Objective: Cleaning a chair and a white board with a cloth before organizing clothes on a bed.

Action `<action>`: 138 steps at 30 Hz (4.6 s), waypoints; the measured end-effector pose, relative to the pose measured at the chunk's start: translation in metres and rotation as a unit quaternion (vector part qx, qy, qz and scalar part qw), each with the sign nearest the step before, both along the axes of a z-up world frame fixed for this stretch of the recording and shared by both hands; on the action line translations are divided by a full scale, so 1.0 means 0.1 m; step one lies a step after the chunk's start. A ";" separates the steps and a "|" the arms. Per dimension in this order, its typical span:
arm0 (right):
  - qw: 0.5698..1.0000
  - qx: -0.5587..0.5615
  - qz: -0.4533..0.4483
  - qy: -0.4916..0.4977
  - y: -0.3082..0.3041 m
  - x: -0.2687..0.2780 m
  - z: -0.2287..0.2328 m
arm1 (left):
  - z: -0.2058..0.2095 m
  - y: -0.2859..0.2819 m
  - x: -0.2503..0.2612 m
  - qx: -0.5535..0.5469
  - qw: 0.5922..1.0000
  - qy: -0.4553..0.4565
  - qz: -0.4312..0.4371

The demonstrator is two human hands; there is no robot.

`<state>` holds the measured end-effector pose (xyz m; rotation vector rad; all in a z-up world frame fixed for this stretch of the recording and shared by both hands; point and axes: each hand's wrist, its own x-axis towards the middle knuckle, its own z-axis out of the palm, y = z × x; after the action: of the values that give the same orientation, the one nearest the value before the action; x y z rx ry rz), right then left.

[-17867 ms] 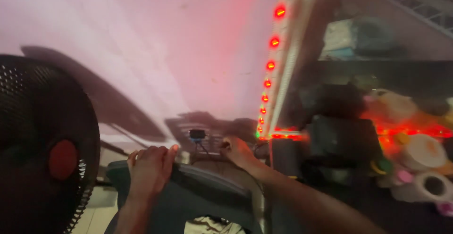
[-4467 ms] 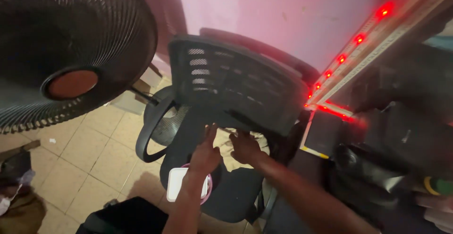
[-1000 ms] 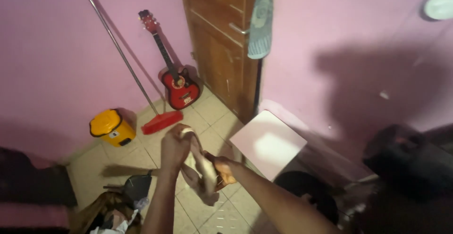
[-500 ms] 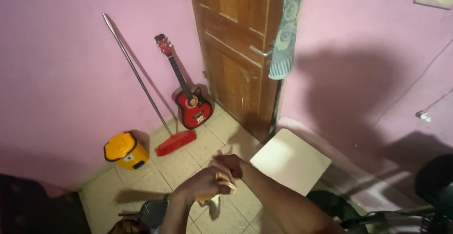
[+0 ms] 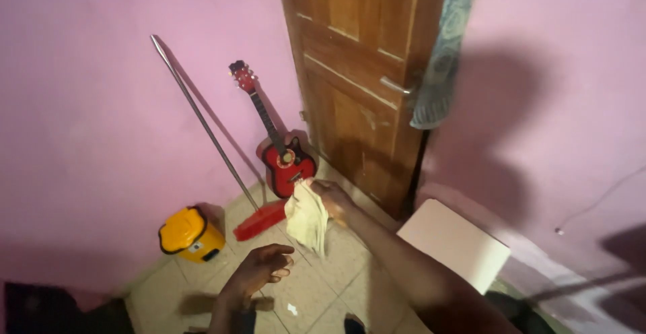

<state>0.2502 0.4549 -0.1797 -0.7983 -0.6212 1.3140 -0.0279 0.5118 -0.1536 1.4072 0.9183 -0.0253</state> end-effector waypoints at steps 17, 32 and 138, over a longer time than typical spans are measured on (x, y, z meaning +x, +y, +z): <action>0.974 0.067 -0.125 -0.177 0.92 1.20 0.58 | -0.47 1.84 2.00 0.045 0.984 -0.171 -0.022; 0.746 -0.197 -0.618 -0.149 -0.94 2.11 0.60 | -1.54 2.01 4.86 -0.011 0.910 -0.142 -0.389; 0.443 -0.697 -0.469 -0.312 -0.88 2.72 -5.46 | -5.73 -0.21 6.36 0.433 0.461 -0.183 -0.753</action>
<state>0.5223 0.3669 -0.7258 -2.5739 0.6576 0.0651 0.6078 0.4910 -0.7268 2.6102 -1.1771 -0.6419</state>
